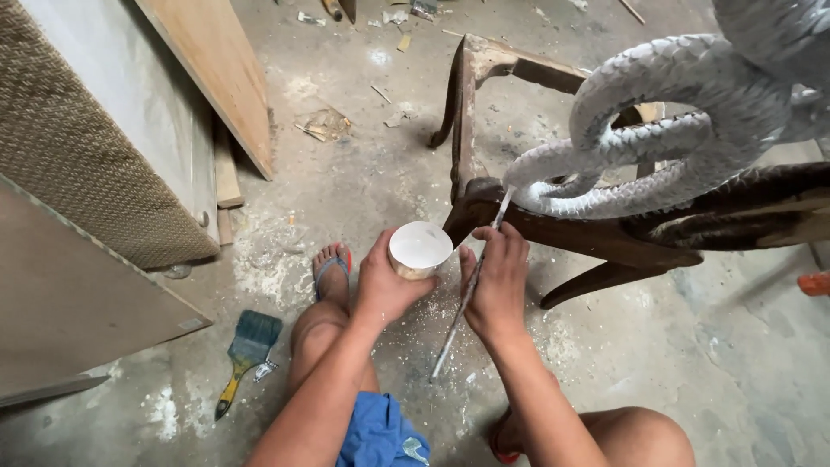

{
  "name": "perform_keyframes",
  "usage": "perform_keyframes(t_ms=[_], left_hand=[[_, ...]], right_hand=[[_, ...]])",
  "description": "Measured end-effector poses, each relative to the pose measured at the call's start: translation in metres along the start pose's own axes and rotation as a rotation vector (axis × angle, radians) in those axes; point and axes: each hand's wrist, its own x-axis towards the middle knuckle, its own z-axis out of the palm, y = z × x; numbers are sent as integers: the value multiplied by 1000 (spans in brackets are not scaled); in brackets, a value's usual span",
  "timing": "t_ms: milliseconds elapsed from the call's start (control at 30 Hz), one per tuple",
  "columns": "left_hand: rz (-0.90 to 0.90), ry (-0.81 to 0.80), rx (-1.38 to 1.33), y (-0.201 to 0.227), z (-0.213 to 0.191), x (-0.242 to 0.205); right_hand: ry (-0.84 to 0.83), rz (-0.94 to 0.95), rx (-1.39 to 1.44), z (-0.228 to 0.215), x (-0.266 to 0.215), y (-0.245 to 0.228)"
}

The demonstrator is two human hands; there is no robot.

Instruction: The person paints a white, coiled snake sculpture resting on a wooden chair using a paintbrush and a small container of white paint. The camera is extremely shaky throughout the process, but the person continues to apply paint to the sculpture's body.

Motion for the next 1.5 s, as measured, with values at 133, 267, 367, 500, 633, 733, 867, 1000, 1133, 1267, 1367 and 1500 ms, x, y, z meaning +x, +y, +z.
perform_keyframes(t_ms=[133, 267, 367, 500, 633, 733, 867, 1000, 1133, 1267, 1367, 1500], left_hand=[[3, 1, 0, 1, -1, -1], [-8, -7, 25, -1, -2, -1], [10, -4, 21, 1, -3, -1], [29, -11, -3, -1, -5, -2], [15, -24, 9, -3, -4, -1], [10, -29, 8, -2, -2, 1], [6, -33, 9, -1, 0, -1], [25, -32, 18, 0, -1, -3], [50, -39, 6, -6, 2, -1], [19, -54, 24, -3, 4, -2], [12, -58, 37, 0, 4, -3], [15, -54, 55, 2, 6, -3]], right_hand=[[7, -31, 1, 2, -2, -6], [16, -43, 5, -1, -5, -11], [-9, -27, 19, 9, -10, -1], [-79, 52, 45, 24, -19, 12], [-164, 169, 140, -4, -8, -5], [-168, 208, 225, -23, -1, -5], [11, 68, 288, -35, -2, 7], [199, -90, 302, -49, -6, 10], [217, -116, 352, -28, -11, 25], [43, -126, 226, -24, -18, 33], [32, -130, 237, -37, -12, 24], [174, -200, 213, -62, 2, 9]])
